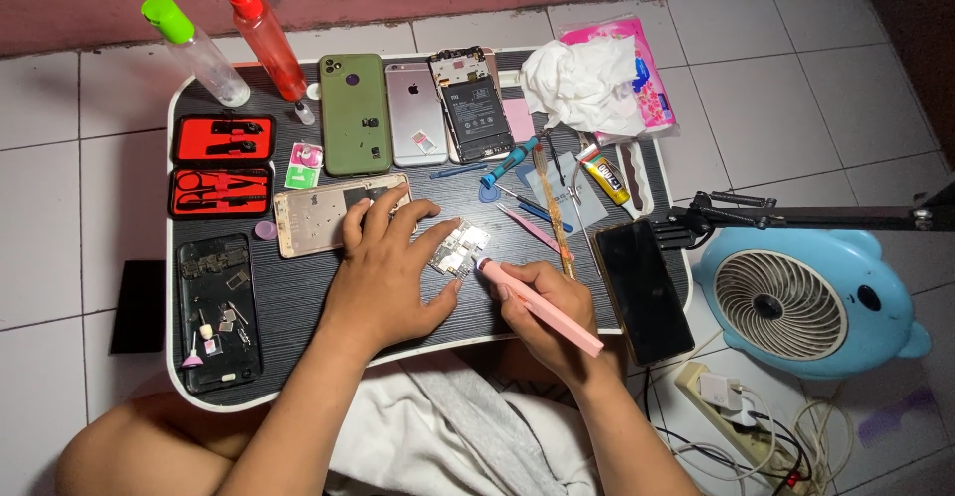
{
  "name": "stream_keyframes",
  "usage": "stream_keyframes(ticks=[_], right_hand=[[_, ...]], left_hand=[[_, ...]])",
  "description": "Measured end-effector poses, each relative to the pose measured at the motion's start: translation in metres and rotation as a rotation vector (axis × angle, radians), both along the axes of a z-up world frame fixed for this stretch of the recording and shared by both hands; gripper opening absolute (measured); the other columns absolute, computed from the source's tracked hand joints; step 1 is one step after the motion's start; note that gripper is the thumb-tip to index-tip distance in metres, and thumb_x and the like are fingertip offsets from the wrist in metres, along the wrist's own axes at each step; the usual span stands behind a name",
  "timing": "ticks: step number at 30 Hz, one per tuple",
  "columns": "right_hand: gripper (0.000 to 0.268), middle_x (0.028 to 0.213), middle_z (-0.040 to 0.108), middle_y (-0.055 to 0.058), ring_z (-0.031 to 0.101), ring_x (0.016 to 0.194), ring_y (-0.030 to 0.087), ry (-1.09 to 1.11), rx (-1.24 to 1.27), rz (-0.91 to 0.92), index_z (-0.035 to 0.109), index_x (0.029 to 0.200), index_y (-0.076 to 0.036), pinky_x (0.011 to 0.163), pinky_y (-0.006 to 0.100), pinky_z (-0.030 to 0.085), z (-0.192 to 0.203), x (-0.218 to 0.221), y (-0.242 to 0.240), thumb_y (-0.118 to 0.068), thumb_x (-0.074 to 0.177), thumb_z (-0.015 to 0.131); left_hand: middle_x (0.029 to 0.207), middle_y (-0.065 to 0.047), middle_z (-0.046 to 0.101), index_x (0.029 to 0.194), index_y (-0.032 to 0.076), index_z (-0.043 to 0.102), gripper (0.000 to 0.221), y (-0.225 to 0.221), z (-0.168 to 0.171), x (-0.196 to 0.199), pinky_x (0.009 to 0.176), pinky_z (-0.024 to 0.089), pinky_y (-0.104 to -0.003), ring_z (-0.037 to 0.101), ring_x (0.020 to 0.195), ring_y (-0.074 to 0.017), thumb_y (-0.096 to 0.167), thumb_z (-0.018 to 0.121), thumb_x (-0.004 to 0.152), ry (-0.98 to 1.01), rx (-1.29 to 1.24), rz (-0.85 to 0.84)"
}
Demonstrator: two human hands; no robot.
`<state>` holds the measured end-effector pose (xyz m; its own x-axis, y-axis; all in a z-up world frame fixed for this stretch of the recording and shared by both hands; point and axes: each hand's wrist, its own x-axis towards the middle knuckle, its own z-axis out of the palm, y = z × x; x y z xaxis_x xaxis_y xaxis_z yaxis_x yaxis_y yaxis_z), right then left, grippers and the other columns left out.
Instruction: Repairing a small electronic circuit board using a specialized tool on a portable desk.
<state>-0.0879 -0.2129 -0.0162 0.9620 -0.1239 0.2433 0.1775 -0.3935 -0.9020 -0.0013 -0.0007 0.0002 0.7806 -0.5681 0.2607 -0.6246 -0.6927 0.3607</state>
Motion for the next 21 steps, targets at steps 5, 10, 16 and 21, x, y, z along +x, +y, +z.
stream_keyframes(ticks=[5,10,16,21], right_hand=[[0.024,0.072,0.077,0.019,0.076,0.064,0.029,-0.01,0.004,0.026,0.077,0.104,0.002,0.055,0.035,0.058,-0.004,-0.002,-0.002,-0.015,0.088,0.075],[0.024,0.074,0.077,0.024,0.077,0.064,0.029,-0.028,0.07,0.083,0.076,0.102,0.005,0.051,0.033,0.058,-0.01,0.0,-0.004,-0.015,0.088,0.075],[0.044,0.077,0.077,0.028,0.079,0.073,0.029,-0.014,0.542,0.0,0.065,0.107,0.01,0.057,0.031,0.062,-0.032,0.004,-0.019,-0.033,0.098,0.06],[0.042,0.076,0.075,0.029,0.079,0.07,0.03,-0.08,0.659,-0.073,0.059,0.109,0.008,0.056,0.029,0.063,-0.038,0.003,-0.024,-0.033,0.101,0.052]], left_hand=[[0.133,-0.009,0.055,0.131,0.02,0.064,0.063,0.0,-0.001,0.0,0.115,0.014,-0.06,0.033,0.145,-0.0382,0.045,0.067,0.074,-0.009,0.003,0.0],[0.133,-0.009,0.056,0.131,0.02,0.064,0.063,0.0,-0.002,0.001,0.115,0.014,-0.06,0.033,0.146,-0.038,0.046,0.066,0.074,-0.014,0.012,0.002],[0.132,-0.009,0.056,0.13,0.019,0.065,0.063,0.001,-0.007,0.001,0.115,0.014,-0.059,0.035,0.145,-0.0379,0.048,0.066,0.073,-0.039,-0.007,0.004],[0.131,-0.008,0.058,0.13,0.019,0.065,0.064,0.0,-0.01,0.001,0.116,0.016,-0.059,0.037,0.144,-0.0365,0.048,0.066,0.073,-0.083,0.0,0.008]])
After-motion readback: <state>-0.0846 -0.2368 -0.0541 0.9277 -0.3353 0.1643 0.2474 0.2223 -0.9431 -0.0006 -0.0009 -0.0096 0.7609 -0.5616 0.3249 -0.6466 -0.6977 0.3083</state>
